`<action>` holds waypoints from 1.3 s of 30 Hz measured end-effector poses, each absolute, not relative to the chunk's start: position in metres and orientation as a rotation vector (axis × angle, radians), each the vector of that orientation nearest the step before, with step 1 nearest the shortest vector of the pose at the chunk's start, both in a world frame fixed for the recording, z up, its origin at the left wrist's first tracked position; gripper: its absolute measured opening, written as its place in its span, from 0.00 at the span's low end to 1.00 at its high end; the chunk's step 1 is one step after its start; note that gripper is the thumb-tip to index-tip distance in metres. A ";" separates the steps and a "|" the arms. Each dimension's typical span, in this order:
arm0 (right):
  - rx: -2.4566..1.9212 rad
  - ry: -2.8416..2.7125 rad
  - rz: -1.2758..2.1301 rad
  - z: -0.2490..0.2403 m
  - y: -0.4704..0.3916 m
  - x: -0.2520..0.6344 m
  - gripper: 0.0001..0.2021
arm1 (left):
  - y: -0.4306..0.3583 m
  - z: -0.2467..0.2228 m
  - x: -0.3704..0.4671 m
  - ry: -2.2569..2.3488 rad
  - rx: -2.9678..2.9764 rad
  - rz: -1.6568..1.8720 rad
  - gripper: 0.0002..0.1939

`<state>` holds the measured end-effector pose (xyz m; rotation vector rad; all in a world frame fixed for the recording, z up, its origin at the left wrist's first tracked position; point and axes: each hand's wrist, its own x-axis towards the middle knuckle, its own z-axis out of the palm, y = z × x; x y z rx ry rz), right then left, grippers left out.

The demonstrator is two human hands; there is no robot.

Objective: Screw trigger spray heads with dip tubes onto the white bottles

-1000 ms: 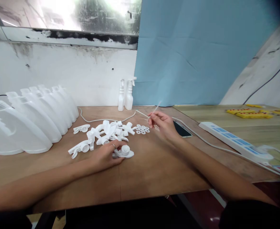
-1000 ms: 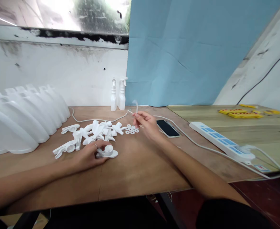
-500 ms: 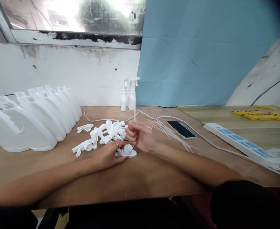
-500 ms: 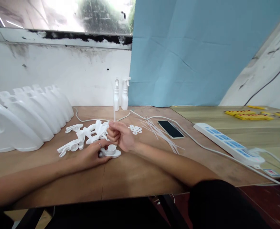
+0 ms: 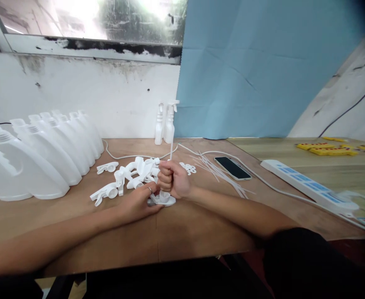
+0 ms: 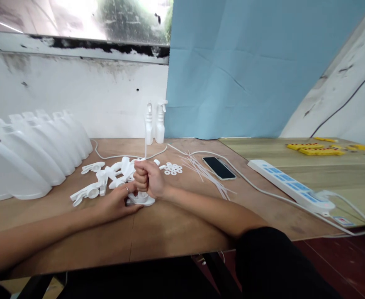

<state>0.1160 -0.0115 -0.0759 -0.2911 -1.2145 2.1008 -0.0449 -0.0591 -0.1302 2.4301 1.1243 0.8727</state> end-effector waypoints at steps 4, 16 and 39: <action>-0.260 -1.243 2.097 -0.076 -0.011 0.116 0.26 | -0.058 -0.131 -0.046 1.084 2.449 0.883 0.08; -0.177 -1.364 2.002 -0.078 -0.013 0.119 0.28 | -0.059 -0.130 -0.046 1.079 2.472 0.789 0.13; -0.252 -1.470 1.998 -0.091 -0.018 0.111 0.24 | -0.061 -0.128 -0.047 1.189 2.450 0.668 0.13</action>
